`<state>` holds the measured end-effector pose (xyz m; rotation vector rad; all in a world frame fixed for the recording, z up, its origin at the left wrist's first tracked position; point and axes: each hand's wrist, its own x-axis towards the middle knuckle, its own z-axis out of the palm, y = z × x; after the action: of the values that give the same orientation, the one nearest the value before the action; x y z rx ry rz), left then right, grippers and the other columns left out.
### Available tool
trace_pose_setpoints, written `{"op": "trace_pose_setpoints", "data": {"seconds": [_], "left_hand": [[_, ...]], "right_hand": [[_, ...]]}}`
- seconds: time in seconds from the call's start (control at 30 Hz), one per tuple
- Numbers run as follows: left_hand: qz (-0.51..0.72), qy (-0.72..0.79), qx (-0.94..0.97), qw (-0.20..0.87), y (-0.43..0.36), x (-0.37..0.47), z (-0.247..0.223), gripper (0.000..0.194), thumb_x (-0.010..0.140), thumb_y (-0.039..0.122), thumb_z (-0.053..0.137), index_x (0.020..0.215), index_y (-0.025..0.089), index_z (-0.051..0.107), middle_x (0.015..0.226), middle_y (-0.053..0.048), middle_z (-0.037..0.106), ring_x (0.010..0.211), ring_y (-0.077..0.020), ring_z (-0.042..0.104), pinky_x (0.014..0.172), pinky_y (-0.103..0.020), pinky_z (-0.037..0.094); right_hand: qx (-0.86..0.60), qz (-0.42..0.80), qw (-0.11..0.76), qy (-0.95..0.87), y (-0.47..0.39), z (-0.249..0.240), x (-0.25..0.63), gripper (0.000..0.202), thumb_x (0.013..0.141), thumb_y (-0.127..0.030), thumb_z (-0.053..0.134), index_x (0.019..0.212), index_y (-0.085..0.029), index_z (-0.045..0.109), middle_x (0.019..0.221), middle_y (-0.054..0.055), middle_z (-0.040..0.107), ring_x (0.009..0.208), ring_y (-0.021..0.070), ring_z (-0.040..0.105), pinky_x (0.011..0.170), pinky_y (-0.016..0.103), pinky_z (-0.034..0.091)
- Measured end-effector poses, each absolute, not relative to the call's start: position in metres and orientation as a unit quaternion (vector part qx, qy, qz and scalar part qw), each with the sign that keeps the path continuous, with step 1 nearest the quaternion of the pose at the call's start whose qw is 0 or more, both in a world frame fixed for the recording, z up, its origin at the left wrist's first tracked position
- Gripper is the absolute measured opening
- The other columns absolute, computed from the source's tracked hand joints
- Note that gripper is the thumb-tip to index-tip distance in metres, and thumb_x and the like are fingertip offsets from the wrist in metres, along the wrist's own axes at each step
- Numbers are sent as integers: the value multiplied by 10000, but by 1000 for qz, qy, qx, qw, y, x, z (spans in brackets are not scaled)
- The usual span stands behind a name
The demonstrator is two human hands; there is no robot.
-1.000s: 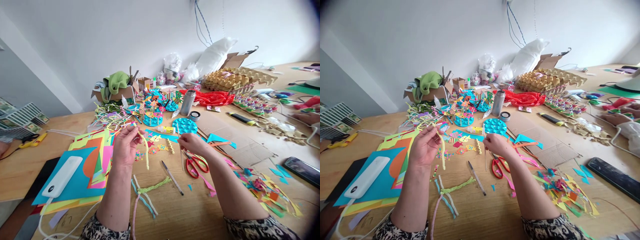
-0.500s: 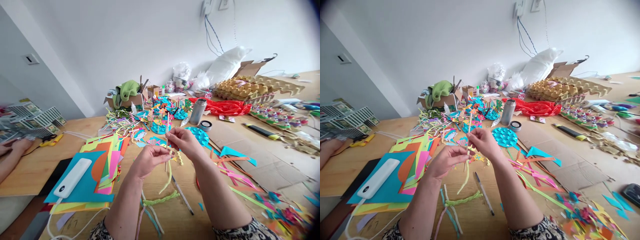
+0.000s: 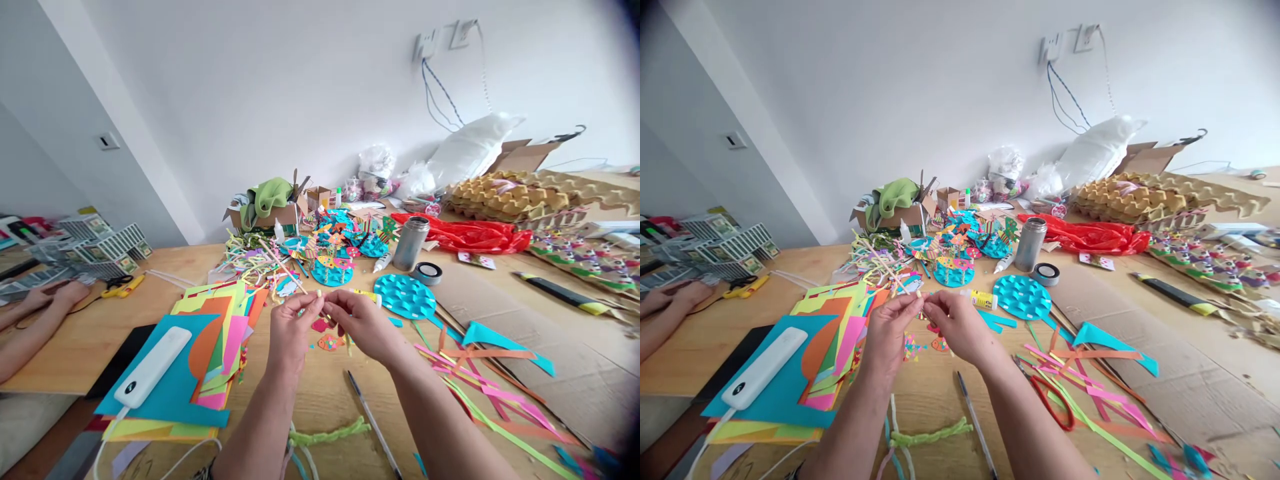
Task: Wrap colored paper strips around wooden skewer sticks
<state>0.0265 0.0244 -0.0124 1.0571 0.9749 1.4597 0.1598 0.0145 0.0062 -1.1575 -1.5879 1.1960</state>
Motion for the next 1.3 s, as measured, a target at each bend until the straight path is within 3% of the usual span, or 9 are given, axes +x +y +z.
{"op": "trace_pose_setpoints", "data": {"seconds": [0.1,0.3,0.63,0.7,0.8,0.9,0.97,1.17,1.3], "left_hand": [[604,391,406,563,24,29,-14,186,644,279,774,805,186,774,769,-40,735,789,-164,645,802,-282,475],[644,340,325,604,26,25,-7,249,637,240,774,882,194,764,1061,-80,720,832,-135,636,805,-266,467],[598,345,408,597,21,24,-5,363,739,293,710,1088,194,700,1069,-92,711,932,-178,647,817,-289,494],[573,404,473,533,18,20,-3,449,783,322,670,1212,200,627,896,-76,740,769,-157,657,713,-278,508],[594,470,592,276,11,14,2,414,841,291,608,1247,212,598,675,-21,691,616,-134,603,657,-282,498],[580,419,699,0,7,12,6,282,818,204,630,1091,241,692,882,-54,698,891,-196,614,835,-365,488],[528,399,748,-55,8,13,5,247,811,168,631,1037,231,709,1003,-70,691,1063,-241,570,927,-417,454],[518,418,737,117,13,13,-2,185,865,153,554,925,165,728,798,-57,679,724,-139,631,664,-259,518],[527,441,643,337,13,6,5,188,814,278,627,910,163,741,752,-39,657,565,-107,587,490,-219,491]], "right_hand": [[-503,399,406,-650,16,5,163,301,855,-386,516,682,-153,598,602,6,561,544,114,471,501,243,347],[-485,426,524,-556,21,2,170,289,840,-454,545,806,-171,587,732,45,653,586,137,560,532,261,432],[-442,434,564,-546,17,8,168,319,808,-469,611,789,-151,621,683,37,636,634,141,578,599,268,451],[-454,406,571,-550,17,9,173,316,819,-462,597,779,-150,620,691,40,627,637,142,565,595,269,441],[-474,387,554,-565,17,10,177,307,831,-449,578,776,-149,615,707,47,624,649,148,565,590,271,432],[-473,404,517,-588,13,11,173,275,841,-418,565,796,-152,616,694,34,614,647,146,563,582,264,430],[-453,424,505,-600,10,12,169,253,847,-397,560,794,-155,613,695,24,602,646,138,555,585,257,434],[-445,443,506,-591,3,18,169,246,850,-391,555,803,-155,609,640,13,607,592,129,575,570,255,451],[-515,398,484,-584,5,19,175,260,838,-399,562,776,-152,615,609,1,583,516,110,545,498,238,412]]}}
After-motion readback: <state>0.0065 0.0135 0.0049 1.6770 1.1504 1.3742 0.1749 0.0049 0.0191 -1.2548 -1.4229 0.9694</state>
